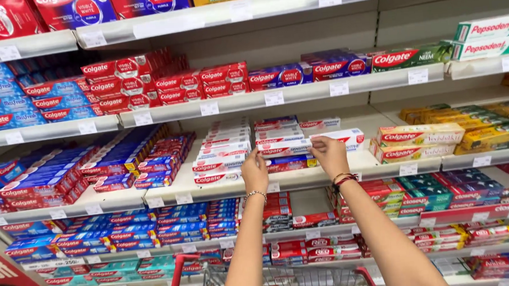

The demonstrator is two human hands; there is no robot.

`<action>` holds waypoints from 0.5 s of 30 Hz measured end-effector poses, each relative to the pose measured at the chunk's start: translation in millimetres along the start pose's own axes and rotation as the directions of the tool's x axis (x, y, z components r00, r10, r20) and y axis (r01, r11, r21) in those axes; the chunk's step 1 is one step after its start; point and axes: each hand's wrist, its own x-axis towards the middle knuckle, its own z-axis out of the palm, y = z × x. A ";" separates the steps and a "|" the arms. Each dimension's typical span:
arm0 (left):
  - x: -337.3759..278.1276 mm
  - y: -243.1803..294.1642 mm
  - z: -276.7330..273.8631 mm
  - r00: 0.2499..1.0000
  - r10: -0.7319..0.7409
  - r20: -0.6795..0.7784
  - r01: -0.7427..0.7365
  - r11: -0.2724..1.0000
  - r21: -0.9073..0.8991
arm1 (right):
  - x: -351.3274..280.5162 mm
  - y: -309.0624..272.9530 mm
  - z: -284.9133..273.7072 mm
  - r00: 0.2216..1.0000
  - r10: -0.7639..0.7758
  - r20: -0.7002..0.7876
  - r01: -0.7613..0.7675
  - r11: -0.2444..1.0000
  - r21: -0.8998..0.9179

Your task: Checking and organizing boxes of toothpaste on shelves and placing selections into a shopping cart in a retail environment.

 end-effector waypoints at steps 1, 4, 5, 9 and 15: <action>0.0 4.5 -0.5 1.000 0.001 -0.006 -0.001 1.000 0.001 | 3.8 2.7 3.1 1.000 -0.005 0.001 0.005 1.000 0.003; 2.6 6.4 4.8 0.995 -0.088 0.046 0.086 0.996 0.036 | 12.8 5.8 10.5 0.999 -0.005 0.040 0.008 0.998 -0.055; 4.0 -1.0 10.8 1.000 -0.021 0.020 0.020 0.998 0.051 | 13.1 3.5 11.2 0.998 -0.007 0.057 0.013 0.995 -0.102; 9.6 -4.4 20.9 0.997 -0.029 0.073 0.019 0.991 0.136 | 16.4 -3.8 13.2 0.998 0.002 0.060 0.011 0.976 -0.217; 5.9 21.3 12.6 0.979 -0.135 0.154 0.092 0.962 0.256 | 20.2 -13.3 13.8 0.999 -0.012 0.052 0.026 0.964 -0.264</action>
